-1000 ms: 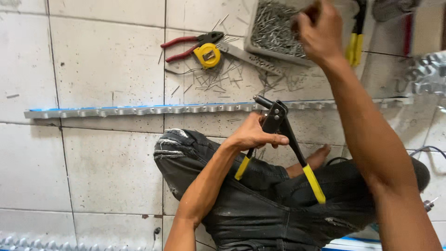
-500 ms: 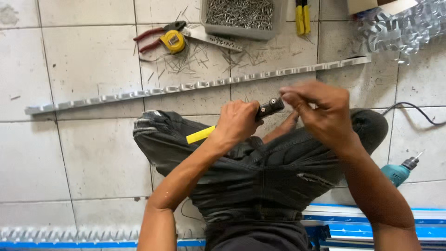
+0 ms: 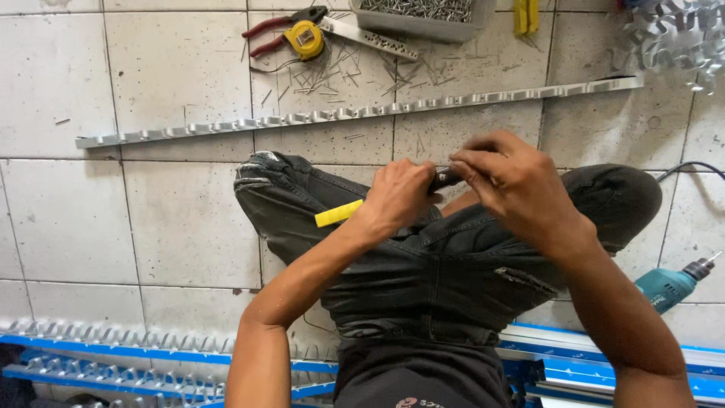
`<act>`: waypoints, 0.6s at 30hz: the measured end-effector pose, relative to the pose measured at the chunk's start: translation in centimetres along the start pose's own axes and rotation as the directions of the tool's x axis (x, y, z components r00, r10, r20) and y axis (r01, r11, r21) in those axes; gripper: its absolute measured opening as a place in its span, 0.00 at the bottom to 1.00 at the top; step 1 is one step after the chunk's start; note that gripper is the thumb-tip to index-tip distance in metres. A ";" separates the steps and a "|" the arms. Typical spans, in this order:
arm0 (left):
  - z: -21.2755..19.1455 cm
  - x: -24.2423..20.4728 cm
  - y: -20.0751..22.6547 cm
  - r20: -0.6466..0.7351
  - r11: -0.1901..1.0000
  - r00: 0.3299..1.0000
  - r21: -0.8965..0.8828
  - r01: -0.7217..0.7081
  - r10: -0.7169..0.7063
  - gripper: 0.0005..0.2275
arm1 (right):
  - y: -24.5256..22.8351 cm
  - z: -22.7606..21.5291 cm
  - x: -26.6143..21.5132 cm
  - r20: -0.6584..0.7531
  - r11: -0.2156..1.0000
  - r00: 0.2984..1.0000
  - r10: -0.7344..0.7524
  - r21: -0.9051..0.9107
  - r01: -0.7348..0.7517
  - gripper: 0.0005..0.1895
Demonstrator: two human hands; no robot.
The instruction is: The person sits on a tiled floor and uses a manual rivet gun to attach metal rivets to a long, perforated metal strip. They repeatedly pick up rivets from a container, insert them into the strip, and squeeze the tool to fasten them.
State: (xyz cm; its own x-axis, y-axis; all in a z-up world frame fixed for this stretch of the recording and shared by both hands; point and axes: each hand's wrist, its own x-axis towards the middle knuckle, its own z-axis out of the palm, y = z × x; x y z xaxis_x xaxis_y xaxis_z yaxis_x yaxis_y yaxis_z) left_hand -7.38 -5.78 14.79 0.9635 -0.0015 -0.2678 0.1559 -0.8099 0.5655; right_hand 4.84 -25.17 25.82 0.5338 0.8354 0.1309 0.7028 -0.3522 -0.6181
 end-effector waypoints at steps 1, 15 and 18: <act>-1.7 -0.4 0.7 0.012 0.999 1.000 -0.045 0.023 -0.022 0.19 | 0.4 0.2 -0.1 0.022 0.996 1.000 -0.016 -0.086 0.018 0.14; 5.9 9.8 -11.1 -0.585 0.877 0.798 -0.298 -0.377 0.145 0.23 | 5.6 9.7 -4.9 0.174 0.318 0.924 0.341 0.904 -0.287 0.26; 12.0 14.2 -19.6 -0.577 0.993 0.809 0.033 -0.116 0.113 0.34 | 5.2 6.8 -2.2 0.231 0.300 0.906 0.354 0.890 -0.343 0.33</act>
State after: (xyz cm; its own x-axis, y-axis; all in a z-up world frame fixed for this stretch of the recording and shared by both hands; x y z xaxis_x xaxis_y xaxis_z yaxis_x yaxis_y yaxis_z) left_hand 0.62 3.00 -9.47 0.9227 0.2453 0.2973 0.0360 -0.8229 0.5671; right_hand 4.17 -25.96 17.08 0.6241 0.7299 -0.2787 -0.3911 -0.0169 -0.9202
